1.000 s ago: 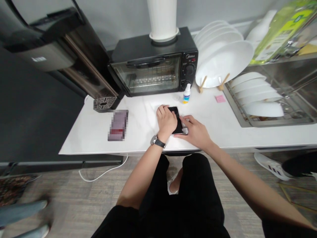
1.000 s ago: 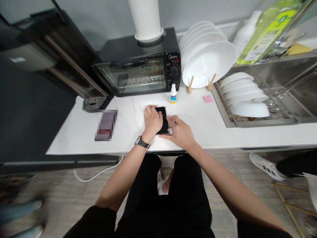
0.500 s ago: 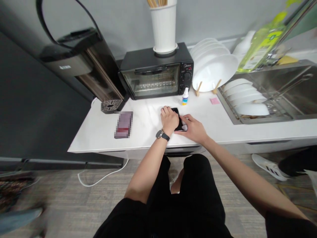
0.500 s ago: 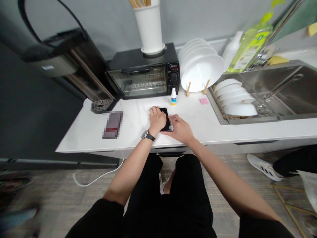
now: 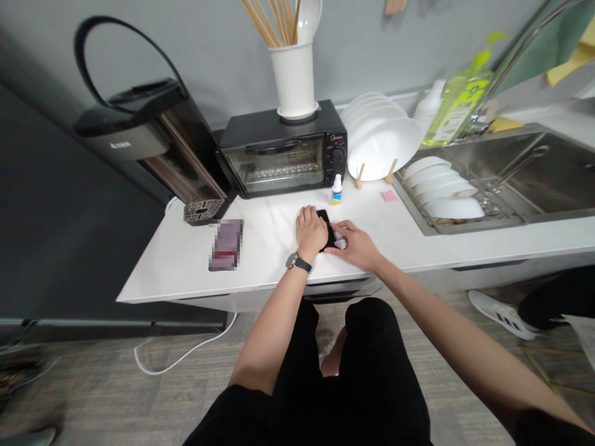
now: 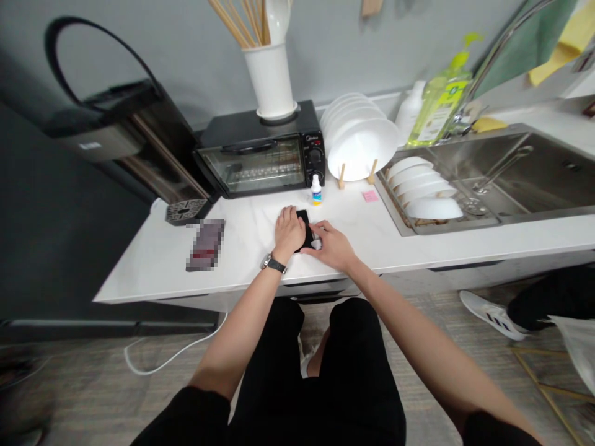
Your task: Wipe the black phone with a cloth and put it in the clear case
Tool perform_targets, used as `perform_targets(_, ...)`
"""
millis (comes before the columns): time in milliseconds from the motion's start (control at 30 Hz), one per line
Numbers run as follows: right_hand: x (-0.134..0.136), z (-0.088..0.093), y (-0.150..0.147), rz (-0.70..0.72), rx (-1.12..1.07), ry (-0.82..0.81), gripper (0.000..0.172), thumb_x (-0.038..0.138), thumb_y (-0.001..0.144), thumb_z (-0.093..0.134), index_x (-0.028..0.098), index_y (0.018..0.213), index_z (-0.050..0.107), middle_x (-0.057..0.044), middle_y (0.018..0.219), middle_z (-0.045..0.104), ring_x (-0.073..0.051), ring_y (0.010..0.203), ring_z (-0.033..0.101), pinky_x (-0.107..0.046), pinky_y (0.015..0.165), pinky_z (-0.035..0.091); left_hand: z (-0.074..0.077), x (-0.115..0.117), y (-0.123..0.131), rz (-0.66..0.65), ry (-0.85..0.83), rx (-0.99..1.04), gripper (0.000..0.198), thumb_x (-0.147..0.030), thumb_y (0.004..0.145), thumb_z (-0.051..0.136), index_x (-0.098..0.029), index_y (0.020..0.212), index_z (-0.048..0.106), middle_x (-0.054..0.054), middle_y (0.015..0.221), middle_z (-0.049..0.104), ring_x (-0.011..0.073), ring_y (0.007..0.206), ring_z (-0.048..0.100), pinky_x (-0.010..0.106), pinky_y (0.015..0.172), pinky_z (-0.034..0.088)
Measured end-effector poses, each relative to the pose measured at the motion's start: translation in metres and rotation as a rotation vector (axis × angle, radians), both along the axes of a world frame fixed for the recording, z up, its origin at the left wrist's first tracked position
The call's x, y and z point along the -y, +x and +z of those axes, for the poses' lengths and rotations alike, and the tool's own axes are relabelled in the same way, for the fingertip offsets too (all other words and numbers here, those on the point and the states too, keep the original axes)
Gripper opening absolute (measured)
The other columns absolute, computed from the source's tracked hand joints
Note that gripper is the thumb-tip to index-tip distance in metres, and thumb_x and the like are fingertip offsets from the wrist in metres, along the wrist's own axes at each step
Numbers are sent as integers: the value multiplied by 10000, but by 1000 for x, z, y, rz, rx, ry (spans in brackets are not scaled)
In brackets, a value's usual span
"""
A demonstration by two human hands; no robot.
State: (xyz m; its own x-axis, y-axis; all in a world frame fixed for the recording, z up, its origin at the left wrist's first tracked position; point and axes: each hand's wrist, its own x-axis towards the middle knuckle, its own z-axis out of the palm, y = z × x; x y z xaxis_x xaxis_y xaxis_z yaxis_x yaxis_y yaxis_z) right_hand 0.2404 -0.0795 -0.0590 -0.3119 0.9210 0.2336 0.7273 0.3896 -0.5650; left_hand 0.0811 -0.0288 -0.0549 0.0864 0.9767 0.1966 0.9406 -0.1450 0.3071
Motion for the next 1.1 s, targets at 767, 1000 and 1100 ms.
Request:
perform_targets(767,-16,19,-49,-92,220,-56,525,344,1153,422,167,1610,609,-198,1289,766,-333,1124,740,-389,959,540,16,54,-83,-188,-200,7,680,-580,1122,442,-426,1764,282,-35,1862,155,289,1730,242,589,1414,264)
perform_targets(1000,-36,9,-59,-131,104,-22,474,522,1090,496,328,1477,689,-145,1244,802,-394,1084,765,-535,947,606,20,27,-104,-194,-212,2,656,-518,1124,487,-300,1734,389,72,1856,249,343,1717,274,630,1393,256)
perform_targets(1100,-33,7,-51,-150,12,-29,470,496,1027,530,364,1462,648,-111,1155,814,-393,949,782,-587,894,632,20,32,-108,-173,-171,27,668,-508,1109,525,-254,1717,410,106,1859,244,347,1720,265,601,1396,263)
